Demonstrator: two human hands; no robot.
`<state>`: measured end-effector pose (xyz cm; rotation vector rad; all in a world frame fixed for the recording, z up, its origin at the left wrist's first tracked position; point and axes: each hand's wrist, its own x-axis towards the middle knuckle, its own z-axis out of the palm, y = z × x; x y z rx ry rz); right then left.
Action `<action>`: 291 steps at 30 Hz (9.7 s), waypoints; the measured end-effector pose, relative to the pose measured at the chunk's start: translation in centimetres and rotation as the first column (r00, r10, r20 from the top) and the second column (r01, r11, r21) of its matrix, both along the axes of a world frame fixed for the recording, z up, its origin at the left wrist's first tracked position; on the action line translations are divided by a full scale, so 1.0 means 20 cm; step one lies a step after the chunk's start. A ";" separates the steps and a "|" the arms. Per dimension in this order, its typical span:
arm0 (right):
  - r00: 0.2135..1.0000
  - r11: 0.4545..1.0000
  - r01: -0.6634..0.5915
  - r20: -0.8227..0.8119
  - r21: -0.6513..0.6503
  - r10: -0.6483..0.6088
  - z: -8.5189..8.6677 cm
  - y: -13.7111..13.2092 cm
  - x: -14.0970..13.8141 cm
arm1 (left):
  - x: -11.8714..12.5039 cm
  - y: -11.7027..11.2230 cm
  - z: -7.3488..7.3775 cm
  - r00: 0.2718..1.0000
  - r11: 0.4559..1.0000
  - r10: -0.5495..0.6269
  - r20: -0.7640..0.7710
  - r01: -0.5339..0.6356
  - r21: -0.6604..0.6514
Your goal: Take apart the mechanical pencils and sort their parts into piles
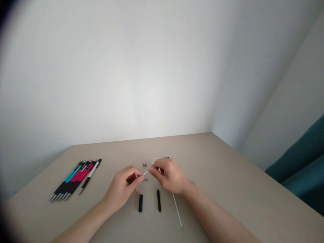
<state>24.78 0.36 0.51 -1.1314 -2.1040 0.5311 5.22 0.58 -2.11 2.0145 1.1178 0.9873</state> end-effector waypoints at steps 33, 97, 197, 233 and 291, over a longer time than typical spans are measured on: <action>1.000 0.862 0.000 -0.013 -0.506 -0.007 0.01 0.10 0.28 | -0.02 0.01 0.02 0.998 0.998 0.062 0.033 -0.062 0.016; 0.764 0.603 0.237 0.529 -0.762 0.369 0.05 0.01 0.34 | -0.04 0.03 -0.01 0.998 0.995 0.060 -0.024 -0.058 0.082; 0.987 0.989 -0.146 -0.066 0.009 0.146 -0.01 -0.09 -0.04 | -0.02 -0.02 -0.04 0.916 0.938 -0.236 0.323 0.302 -0.171; 0.670 0.557 -0.402 -0.648 -0.727 -0.362 -0.11 -0.03 -0.06 | -0.03 -0.01 0.01 0.986 0.997 -0.049 0.158 0.038 0.071; 0.930 0.972 0.220 0.320 -0.087 -0.182 -0.08 -0.03 -0.09 | -0.05 0.01 0.00 0.975 0.977 0.159 0.152 -0.178 0.119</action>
